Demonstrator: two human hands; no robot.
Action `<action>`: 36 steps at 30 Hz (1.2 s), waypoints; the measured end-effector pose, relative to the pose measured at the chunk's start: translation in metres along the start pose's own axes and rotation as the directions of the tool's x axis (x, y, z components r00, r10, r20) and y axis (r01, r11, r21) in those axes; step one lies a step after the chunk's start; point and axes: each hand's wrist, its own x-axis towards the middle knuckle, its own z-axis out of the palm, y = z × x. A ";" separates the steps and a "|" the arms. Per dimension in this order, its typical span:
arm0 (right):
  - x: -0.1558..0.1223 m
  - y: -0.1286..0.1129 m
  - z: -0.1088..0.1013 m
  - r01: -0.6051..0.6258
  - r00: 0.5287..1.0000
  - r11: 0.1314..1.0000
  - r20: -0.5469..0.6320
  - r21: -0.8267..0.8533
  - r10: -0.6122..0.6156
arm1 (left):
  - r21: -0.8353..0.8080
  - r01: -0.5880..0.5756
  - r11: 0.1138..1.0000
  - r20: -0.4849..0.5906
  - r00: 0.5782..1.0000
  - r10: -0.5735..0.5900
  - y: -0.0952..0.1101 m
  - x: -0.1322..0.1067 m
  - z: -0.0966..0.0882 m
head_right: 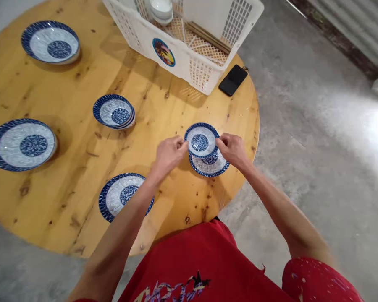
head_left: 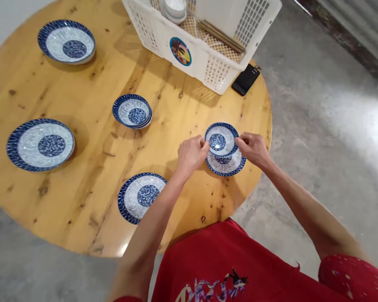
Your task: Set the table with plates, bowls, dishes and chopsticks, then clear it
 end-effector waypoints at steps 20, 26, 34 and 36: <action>-0.045 0.071 0.014 -0.208 0.976 0.968 0.091 0.140 0.196 | -0.028 -0.046 0.999 0.247 0.968 0.052 0.001 0.010 0.055; -0.047 0.069 0.012 -0.200 0.976 0.975 0.104 0.101 0.189 | -0.073 -0.020 0.997 0.291 0.956 0.040 0.001 0.011 0.051; -0.046 0.065 0.009 -0.188 0.977 0.982 0.103 0.015 0.185 | -0.076 -0.028 0.997 0.321 0.946 0.051 -0.002 0.013 0.049; -0.047 0.063 0.009 -0.193 0.976 0.981 0.103 0.021 0.190 | -0.066 -0.021 0.998 0.332 0.942 0.042 -0.003 0.013 0.049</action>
